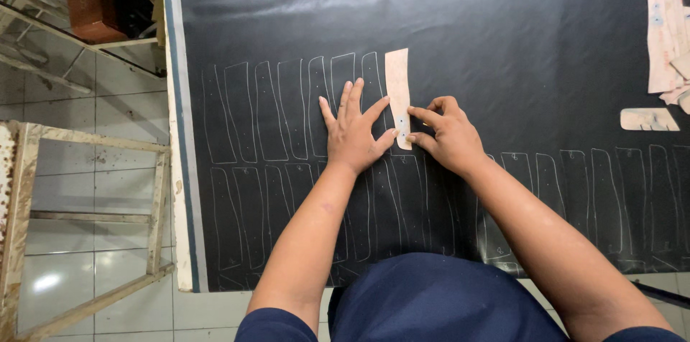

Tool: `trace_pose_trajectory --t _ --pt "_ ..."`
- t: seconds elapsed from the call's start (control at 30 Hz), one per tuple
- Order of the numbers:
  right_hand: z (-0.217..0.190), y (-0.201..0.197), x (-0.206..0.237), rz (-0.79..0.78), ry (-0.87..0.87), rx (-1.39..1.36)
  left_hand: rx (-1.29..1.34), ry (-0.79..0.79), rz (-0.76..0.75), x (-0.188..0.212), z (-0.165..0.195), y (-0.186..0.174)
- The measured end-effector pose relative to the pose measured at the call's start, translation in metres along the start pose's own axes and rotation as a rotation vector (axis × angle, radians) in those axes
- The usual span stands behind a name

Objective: The person uses a small paper template and a pencil to trace multiple identical shapes onto a large black sheet of material laid on a table. They repeatedly reposition the template and trace its outline, creating a series of marked patterns across the surface.

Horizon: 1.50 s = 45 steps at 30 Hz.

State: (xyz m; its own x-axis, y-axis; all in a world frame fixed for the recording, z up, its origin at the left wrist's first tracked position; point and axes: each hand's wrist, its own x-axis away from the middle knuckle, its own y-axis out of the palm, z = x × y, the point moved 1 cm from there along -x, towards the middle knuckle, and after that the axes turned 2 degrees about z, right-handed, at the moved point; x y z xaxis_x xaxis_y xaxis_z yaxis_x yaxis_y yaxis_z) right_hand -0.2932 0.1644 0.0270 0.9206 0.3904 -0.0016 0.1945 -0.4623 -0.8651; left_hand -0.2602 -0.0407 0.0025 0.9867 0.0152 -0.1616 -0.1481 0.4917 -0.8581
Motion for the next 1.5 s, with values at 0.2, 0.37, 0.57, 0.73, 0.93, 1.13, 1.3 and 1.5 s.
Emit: trace_pose_trajectory --t 0.2,0.37,0.57,0.73,0.93,1.13,1.3,1.5 --pt "-0.002 -0.001 0.002 0.006 -0.007 0.032 0.000 0.007 -0.010 0.000 0.002 -0.002" --pt "-0.002 -0.001 0.002 -0.010 0.014 0.058 -0.005 0.007 -0.024 0.001 0.003 -0.003" --pt "-0.003 0.001 0.004 0.014 -0.014 0.036 0.003 0.015 -0.015 0.003 0.000 -0.004" --pt "-0.004 0.001 0.004 0.014 -0.018 0.033 0.011 0.011 -0.016 0.003 0.000 -0.004" --pt "-0.006 0.001 0.005 0.025 -0.022 0.038 0.006 0.017 -0.015 0.004 -0.002 -0.002" --pt "-0.003 0.004 0.004 0.027 -0.017 0.048 -0.003 0.040 0.017 0.002 0.001 -0.002" --pt "0.002 0.004 -0.001 -0.006 -0.011 -0.028 -0.032 0.053 -0.059 -0.001 0.021 -0.002" --pt "-0.007 -0.027 -0.039 0.162 -0.173 0.000 -0.071 -0.170 -0.435 -0.002 0.050 0.022"
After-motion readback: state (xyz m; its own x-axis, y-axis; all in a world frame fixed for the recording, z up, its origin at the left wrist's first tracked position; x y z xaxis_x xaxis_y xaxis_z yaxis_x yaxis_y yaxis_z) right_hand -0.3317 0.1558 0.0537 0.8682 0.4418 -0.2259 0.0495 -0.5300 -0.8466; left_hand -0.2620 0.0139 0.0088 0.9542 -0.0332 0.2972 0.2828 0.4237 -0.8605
